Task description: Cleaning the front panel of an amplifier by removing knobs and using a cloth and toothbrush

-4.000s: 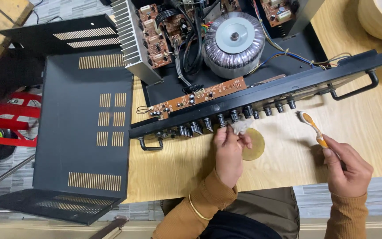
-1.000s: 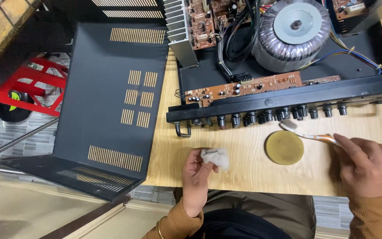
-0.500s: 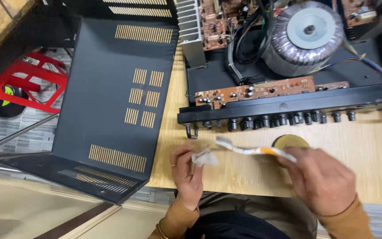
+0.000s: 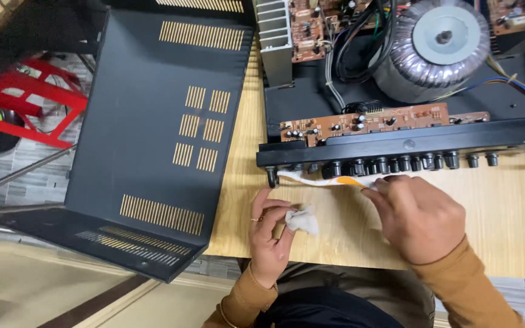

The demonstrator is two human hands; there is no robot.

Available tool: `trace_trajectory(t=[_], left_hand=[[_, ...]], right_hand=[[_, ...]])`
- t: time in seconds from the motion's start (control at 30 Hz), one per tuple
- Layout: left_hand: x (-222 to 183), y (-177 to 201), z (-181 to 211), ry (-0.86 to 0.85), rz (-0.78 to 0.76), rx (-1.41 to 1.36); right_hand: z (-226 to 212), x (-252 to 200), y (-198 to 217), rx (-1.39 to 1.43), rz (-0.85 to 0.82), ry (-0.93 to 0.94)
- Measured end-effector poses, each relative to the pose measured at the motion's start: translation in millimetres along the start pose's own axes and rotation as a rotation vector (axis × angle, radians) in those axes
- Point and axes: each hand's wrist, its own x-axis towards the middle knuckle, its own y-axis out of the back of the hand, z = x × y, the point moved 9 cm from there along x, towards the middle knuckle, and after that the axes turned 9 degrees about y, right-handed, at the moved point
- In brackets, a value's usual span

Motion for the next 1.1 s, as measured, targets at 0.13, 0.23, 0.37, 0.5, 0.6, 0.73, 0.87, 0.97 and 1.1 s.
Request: trace_trajectory(t=[0.13, 0.23, 0.37, 0.5, 0.6, 0.73, 0.87, 0.97, 1.1], left_hand=[[2, 1, 0, 0.013, 0.004, -0.003], [-3, -2, -6, 0.041, -0.011, -0.01], [-5, 0, -13, 0.052, -0.011, 0.035], [-7, -3, -16, 0.051, -0.027, -0.002], [-6, -4, -18, 0.058, -0.038, 0.013], [-8, -3, -19, 0.069, -0.011, 0.027], [-8, -2, -18, 0.075, -0.033, 0.013], [-6, -3, -13, 0.038, -0.012, -0.001], [-8, -4, -17, 0.063, -0.025, 0.011]], right_hand=[[16, -9, -2, 0.03, -0.031, -0.084], [1, -5, -11, 0.055, -0.031, -0.105], [24, -17, 0, 0.089, -0.086, -0.182], [13, -13, -13, 0.14, -0.073, -0.22], [6, -7, -9, 0.115, -0.079, -0.135], [7, -3, -11, 0.122, -0.089, -0.178], [24, -15, -12, 0.185, -0.127, -0.271], [30, -26, -7, 0.005, -0.164, -0.282], [23, -20, -12, 0.134, -0.105, -0.265]])
